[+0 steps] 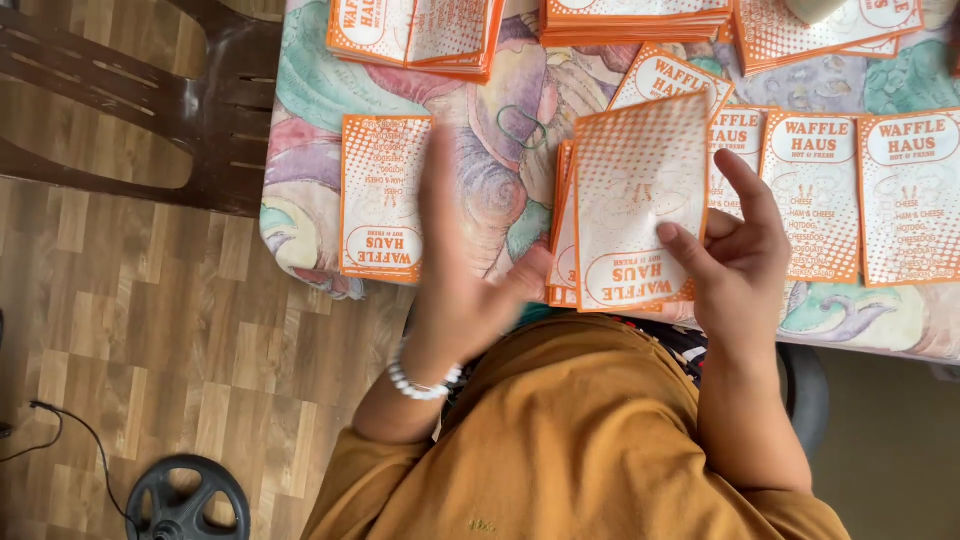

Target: Folding and stacking paper bags into organized piles on a table.

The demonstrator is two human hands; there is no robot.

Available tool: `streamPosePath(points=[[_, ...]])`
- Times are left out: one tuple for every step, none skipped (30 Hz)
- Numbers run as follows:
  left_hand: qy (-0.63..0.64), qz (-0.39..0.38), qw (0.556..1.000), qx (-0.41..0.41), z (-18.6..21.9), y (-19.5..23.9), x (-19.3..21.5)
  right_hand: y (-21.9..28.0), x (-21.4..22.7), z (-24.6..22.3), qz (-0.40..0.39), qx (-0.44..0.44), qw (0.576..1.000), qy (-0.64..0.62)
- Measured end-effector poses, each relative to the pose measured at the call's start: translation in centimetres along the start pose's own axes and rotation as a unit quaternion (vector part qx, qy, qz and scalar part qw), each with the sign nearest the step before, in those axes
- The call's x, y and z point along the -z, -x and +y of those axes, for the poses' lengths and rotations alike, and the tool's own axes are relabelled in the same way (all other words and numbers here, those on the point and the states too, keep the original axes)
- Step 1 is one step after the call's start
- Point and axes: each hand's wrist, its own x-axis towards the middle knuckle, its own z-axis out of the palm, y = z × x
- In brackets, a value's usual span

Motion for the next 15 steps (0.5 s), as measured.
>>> streamPosePath(points=[[0.0,-0.001,1.0,-0.001,-2.6,0.1,1.1,-0.7,1.0,1.8,0.001,0.0,1.0,-0.001],[-0.142,0.05,0.987,0.051,-5.1,0.4,2.2,-1.3,2.0,3.7,-0.012,0.084,0.992,0.091],[-0.28,0.1,0.949,0.101,-7.8,0.7,3.4,-1.9,2.9,5.7,-0.024,0.166,0.969,0.181],[-0.283,0.1,0.948,0.104,-9.7,1.3,4.3,-1.6,2.3,4.9,-0.027,0.163,0.97,0.18],[-0.353,0.087,0.915,0.174,-11.7,2.0,5.2,-1.2,1.6,4.2,-0.007,0.194,0.94,0.279],[-0.42,0.073,0.871,0.243,-13.6,2.6,6.1,-0.8,1.0,3.4,0.013,0.223,0.9,0.375],[-0.421,0.073,0.87,0.246,-13.8,2.4,6.1,-0.8,1.2,3.2,0.01,0.222,0.9,0.374],[-0.425,0.069,0.863,0.264,-14.1,2.2,6.1,-0.8,1.4,3.1,0.024,0.243,0.878,0.412],[-0.429,0.064,0.856,0.282,-14.2,2.0,6.2,-0.7,1.6,2.9,0.038,0.264,0.853,0.449],[-0.43,0.067,0.855,0.283,-14.6,1.7,6.4,-0.8,2.2,2.9,0.037,0.266,0.853,0.447],[-0.386,0.068,0.872,0.293,-15.0,1.3,6.6,-0.9,2.7,2.8,0.051,0.299,0.841,0.448],[-0.342,0.069,0.887,0.301,-15.3,0.8,6.8,-1.1,3.3,2.7,0.066,0.331,0.828,0.448],[-0.343,0.072,0.887,0.3,-15.9,0.7,6.8,-1.0,3.1,2.4,0.066,0.334,0.828,0.446],[-0.334,0.066,0.885,0.318,-16.5,0.6,6.9,-0.9,2.8,2.2,0.052,0.324,0.846,0.421],[-0.324,0.06,0.882,0.336,-17.1,0.4,7.1,-0.7,2.6,1.9,0.038,0.313,0.863,0.395]])
